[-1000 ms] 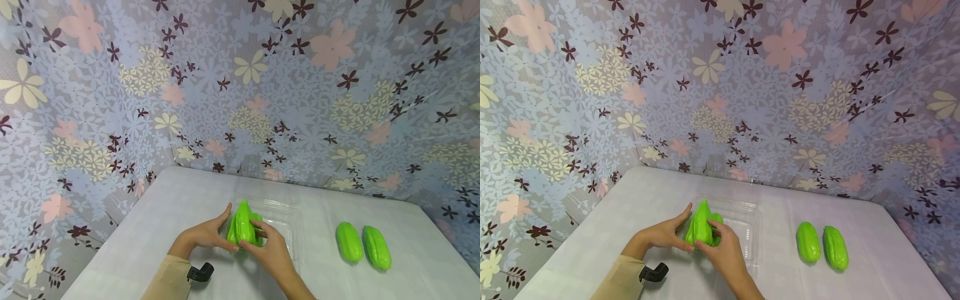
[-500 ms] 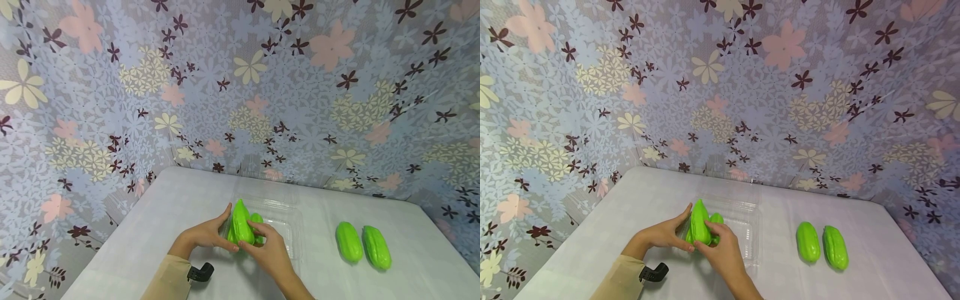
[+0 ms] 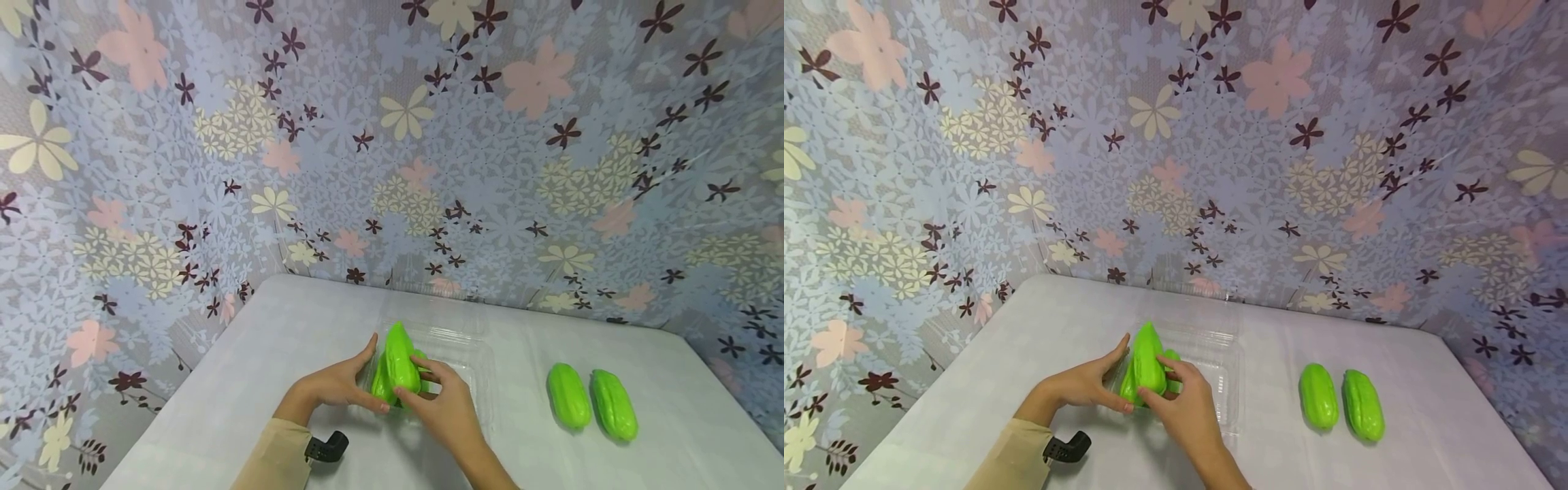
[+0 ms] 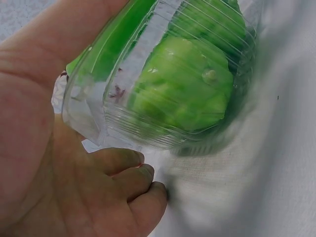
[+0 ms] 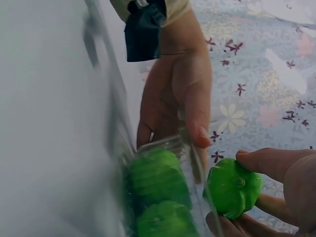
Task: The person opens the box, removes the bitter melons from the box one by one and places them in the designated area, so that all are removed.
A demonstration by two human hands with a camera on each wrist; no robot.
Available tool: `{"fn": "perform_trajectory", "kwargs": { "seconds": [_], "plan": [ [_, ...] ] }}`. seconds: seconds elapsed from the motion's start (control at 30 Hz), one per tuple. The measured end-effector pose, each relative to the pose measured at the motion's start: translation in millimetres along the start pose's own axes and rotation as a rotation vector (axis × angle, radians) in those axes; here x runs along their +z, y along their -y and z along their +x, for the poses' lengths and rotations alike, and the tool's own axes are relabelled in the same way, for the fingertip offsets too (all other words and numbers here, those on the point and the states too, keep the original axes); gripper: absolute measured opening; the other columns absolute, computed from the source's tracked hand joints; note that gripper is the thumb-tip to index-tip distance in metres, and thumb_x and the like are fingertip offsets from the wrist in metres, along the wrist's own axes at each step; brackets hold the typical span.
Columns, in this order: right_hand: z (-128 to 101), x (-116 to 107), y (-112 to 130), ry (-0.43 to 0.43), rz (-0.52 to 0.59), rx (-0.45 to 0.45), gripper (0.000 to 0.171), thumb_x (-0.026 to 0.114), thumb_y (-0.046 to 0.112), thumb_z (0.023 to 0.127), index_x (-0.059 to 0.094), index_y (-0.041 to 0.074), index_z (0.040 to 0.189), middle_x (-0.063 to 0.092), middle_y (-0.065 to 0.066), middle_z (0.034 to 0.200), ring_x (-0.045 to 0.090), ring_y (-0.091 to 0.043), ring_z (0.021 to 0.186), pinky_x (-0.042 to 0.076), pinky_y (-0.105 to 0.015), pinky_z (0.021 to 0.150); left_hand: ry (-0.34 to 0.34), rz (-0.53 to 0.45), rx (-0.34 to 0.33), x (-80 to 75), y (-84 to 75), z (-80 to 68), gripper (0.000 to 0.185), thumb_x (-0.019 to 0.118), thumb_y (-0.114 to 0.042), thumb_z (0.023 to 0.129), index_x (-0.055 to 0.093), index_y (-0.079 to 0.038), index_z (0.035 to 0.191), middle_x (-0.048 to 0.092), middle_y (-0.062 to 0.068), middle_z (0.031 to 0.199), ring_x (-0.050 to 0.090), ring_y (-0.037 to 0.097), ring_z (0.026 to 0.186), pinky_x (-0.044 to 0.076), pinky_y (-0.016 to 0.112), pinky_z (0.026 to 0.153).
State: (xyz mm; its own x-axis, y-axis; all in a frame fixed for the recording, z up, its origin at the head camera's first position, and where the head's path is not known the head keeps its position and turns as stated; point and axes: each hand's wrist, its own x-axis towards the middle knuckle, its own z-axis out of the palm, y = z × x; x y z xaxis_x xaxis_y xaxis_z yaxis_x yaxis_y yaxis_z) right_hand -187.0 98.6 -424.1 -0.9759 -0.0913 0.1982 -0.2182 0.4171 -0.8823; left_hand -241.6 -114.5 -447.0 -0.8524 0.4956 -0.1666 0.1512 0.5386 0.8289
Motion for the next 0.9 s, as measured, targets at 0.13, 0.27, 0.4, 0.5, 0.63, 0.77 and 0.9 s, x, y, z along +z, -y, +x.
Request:
{"fn": "perform_trajectory", "kwargs": {
  "seconds": [0.13,0.27,0.4,0.5,0.63,0.77,0.9],
  "plan": [
    [2.5,-6.6,2.0,-0.025,-0.002,0.034,0.059,0.081,0.03,0.073,0.059,0.014,0.126,0.057,-0.008,0.13,0.061,-0.029,0.112,0.058,-0.022,0.076,-0.003,0.007,-0.005,0.3,0.9,0.6,0.126,0.083,-0.049,0.065,-0.01,-0.038,0.15,0.003,0.006,0.161,0.012,0.032,0.147,0.017,0.059,0.116],
    [4.8,-14.8,4.6,-0.058,0.001,0.059,0.059,0.081,0.03,0.073,0.059,0.016,0.126,0.056,-0.006,0.132,0.061,-0.027,0.113,0.058,-0.024,0.078,-0.003,0.014,-0.011,0.3,0.7,0.8,0.127,0.083,-0.048,0.065,-0.011,-0.038,0.149,0.003,0.006,0.161,0.011,0.033,0.147,0.017,0.059,0.116],
    [6.9,-25.5,7.2,-0.083,0.025,0.076,0.058,0.081,0.031,0.073,0.059,0.018,0.126,0.055,-0.003,0.133,0.06,-0.026,0.114,0.058,-0.026,0.08,-0.002,0.016,-0.012,0.3,-0.6,0.4,0.126,0.083,-0.046,0.066,-0.011,-0.038,0.15,0.002,0.005,0.161,0.01,0.033,0.147,0.016,0.058,0.116],
    [8.7,-32.9,7.9,-0.092,0.04,0.081,0.058,0.081,0.032,0.073,0.059,0.019,0.126,0.055,-0.003,0.133,0.06,-0.026,0.115,0.057,-0.027,0.082,-0.002,0.013,-0.01,0.1,-1.1,0.1,0.126,0.083,-0.044,0.066,-0.01,-0.035,0.151,0.001,0.004,0.161,0.01,0.033,0.147,0.015,0.058,0.116],
    [10.3,-40.9,7.9,-0.096,0.03,0.094,0.058,0.081,0.034,0.073,0.058,0.021,0.125,0.055,-0.002,0.133,0.059,-0.024,0.116,0.057,-0.029,0.084,-0.002,0.005,-0.009,-0.3,-1.4,-0.1,0.127,0.084,-0.043,0.066,-0.01,-0.031,0.152,0.001,0.005,0.161,0.009,0.033,0.147,0.015,0.058,0.117],
    [10.8,-48.0,7.9,-0.099,0.002,0.119,0.06,0.08,0.038,0.074,0.057,0.022,0.126,0.055,0.001,0.133,0.058,-0.023,0.118,0.057,-0.032,0.086,0.005,-0.002,-0.003,-1.0,-1.6,-0.4,0.129,0.084,-0.044,0.065,-0.01,-0.029,0.152,0.0,0.006,0.161,0.008,0.033,0.147,0.014,0.058,0.117],
    [11.4,-55.3,6.9,-0.103,-0.018,0.129,0.063,0.079,0.043,0.074,0.056,0.022,0.128,0.055,0.0,0.133,0.057,-0.023,0.119,0.056,-0.034,0.088,0.015,-0.013,0.007,-1.7,-1.6,-0.8,0.129,0.084,-0.046,0.065,-0.011,-0.03,0.151,0.0,0.007,0.161,0.007,0.032,0.147,0.013,0.057,0.117]
  ]
}}
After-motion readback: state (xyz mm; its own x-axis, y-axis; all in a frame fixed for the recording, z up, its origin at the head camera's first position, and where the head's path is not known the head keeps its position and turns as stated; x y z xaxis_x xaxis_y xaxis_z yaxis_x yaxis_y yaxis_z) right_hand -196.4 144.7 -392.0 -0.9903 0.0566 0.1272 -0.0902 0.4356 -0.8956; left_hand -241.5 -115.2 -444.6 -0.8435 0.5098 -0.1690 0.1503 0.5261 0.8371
